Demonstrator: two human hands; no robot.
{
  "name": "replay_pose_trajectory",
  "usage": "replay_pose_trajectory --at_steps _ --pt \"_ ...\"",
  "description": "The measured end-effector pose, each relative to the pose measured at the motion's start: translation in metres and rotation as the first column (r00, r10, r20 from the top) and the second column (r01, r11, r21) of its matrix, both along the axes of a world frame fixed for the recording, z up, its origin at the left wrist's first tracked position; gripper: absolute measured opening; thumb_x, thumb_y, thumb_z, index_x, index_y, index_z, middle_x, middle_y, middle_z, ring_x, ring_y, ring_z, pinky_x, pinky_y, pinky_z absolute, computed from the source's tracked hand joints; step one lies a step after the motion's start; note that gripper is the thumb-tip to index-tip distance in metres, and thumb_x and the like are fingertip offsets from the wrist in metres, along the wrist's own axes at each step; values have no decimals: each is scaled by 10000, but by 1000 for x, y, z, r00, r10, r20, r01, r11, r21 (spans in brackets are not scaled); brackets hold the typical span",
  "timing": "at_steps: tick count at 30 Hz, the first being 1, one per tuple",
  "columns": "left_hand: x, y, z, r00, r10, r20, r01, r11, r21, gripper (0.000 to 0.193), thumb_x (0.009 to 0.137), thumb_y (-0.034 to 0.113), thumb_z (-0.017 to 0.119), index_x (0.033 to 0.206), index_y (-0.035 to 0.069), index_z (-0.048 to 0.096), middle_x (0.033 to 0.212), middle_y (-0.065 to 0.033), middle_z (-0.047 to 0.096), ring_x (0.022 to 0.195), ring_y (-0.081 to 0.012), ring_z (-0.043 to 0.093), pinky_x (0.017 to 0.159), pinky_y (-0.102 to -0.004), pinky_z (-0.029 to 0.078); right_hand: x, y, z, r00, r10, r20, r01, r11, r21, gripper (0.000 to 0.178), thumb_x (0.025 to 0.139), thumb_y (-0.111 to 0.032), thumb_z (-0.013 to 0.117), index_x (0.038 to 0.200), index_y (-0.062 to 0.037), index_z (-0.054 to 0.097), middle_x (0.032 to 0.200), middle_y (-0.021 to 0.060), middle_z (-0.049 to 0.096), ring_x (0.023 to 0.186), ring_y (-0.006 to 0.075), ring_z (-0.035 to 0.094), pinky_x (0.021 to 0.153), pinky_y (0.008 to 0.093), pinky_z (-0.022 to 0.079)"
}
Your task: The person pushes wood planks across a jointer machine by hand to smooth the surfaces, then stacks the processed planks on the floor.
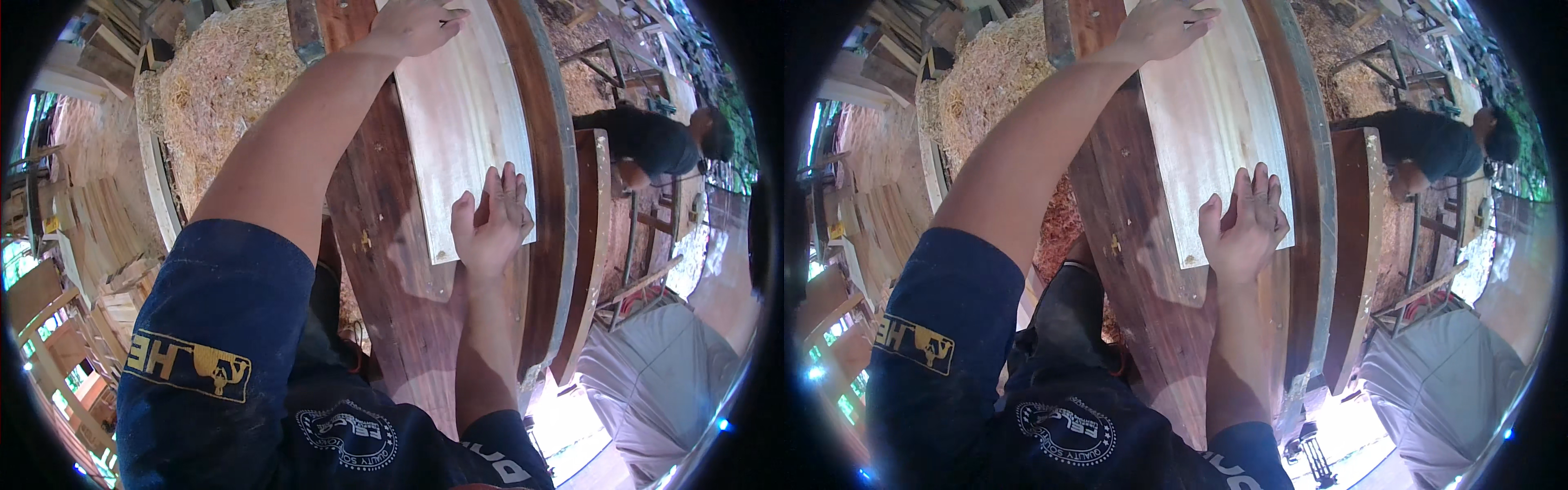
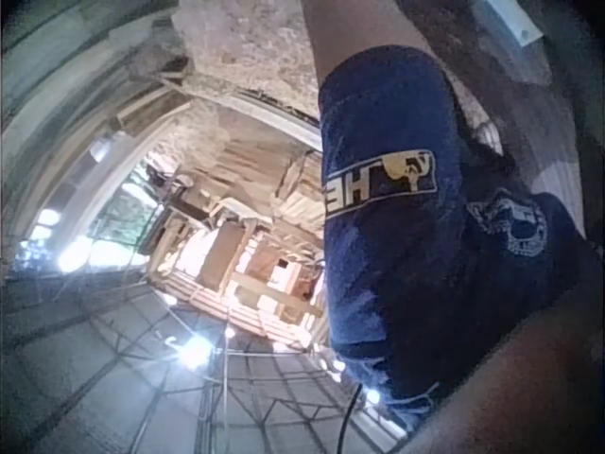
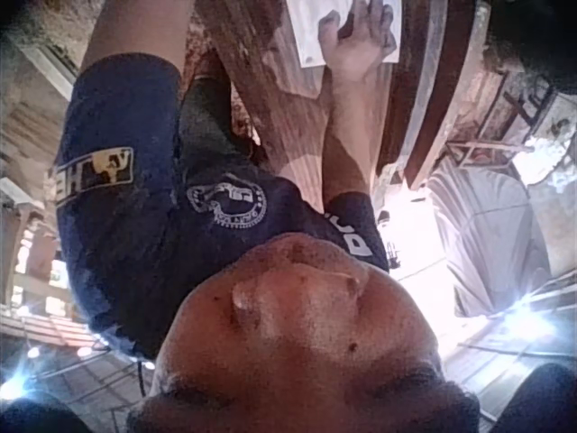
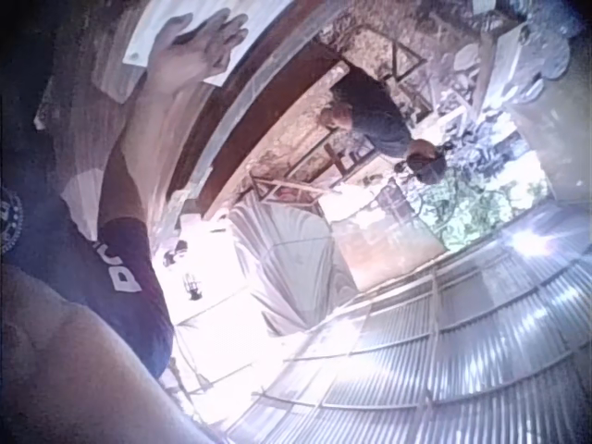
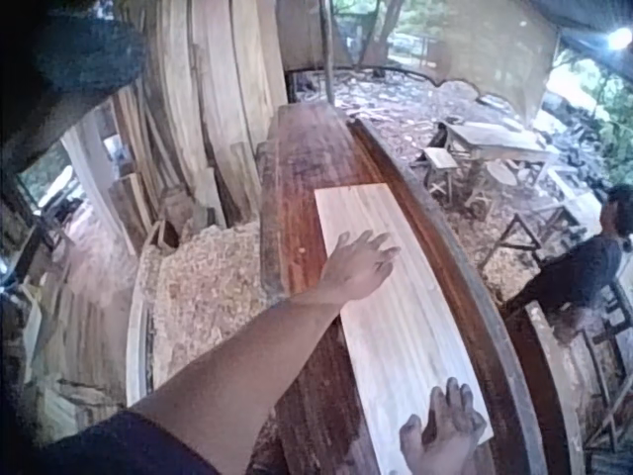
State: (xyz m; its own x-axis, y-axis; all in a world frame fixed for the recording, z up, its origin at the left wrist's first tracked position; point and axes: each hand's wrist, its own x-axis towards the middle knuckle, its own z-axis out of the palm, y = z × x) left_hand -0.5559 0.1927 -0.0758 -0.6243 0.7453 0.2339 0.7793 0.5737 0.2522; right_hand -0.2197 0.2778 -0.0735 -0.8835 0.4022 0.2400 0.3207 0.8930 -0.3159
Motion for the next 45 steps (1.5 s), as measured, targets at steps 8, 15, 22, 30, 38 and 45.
replay_pose_trajectory --at_steps 8,15,22,30,38,45 --pt "-54 1 -2 998 28 50 -27 999 -23 412 1012 308 482 1353 194 685 1531 -95 530 1407 -335 464 1157 -641 323 -55 -1 -3 1000 6 -26 -6 1000 4 567 901 -367 641 1343 -14 673 1459 263 582 1419 435 497 1127 511 328" --pt "-124 3 -6 999 31 32 -30 999 -40 435 1024 345 459 1386 224 669 1586 -87 483 1451 -344 434 1187 -627 298 -123 1 -10 999 19 -47 -20 999 -30 572 896 -370 645 1337 -7 673 1470 268 571 1430 442 481 1131 537 327" --pt "-179 3 -11 1000 26 -3 -26 999 19 422 1023 358 481 1373 231 679 1566 -83 508 1451 -358 434 1177 -631 298 -177 5 -12 1000 13 -15 -13 999 -50 570 888 -367 649 1352 -37 667 1482 253 566 1429 432 484 1110 530 337" --pt "-172 -1 -16 998 46 30 -47 998 31 451 1018 372 499 1389 172 660 1556 -110 517 1464 -352 424 1177 -596 297 -191 5 -10 999 1 -43 -5 996 -87 579 902 -371 639 1389 -58 639 1509 228 551 1433 431 479 1125 511 327" --pt "-112 -8 -12 989 77 129 -85 995 58 484 1006 421 536 1388 151 658 1571 -131 501 1481 -363 404 1193 -542 263 -196 3 -5 1000 -21 -13 20 999 -30 547 924 -345 613 1381 -47 642 1507 232 550 1422 423 491 1133 503 320" --pt "-154 -9 -25 995 88 50 -93 992 90 428 1003 431 552 1338 213 704 1543 -116 535 1470 -354 421 1185 -538 267 -232 0 -10 999 -15 -30 15 1000 -3 524 935 -339 590 1377 -65 651 1500 206 567 1422 400 498 1122 481 326"
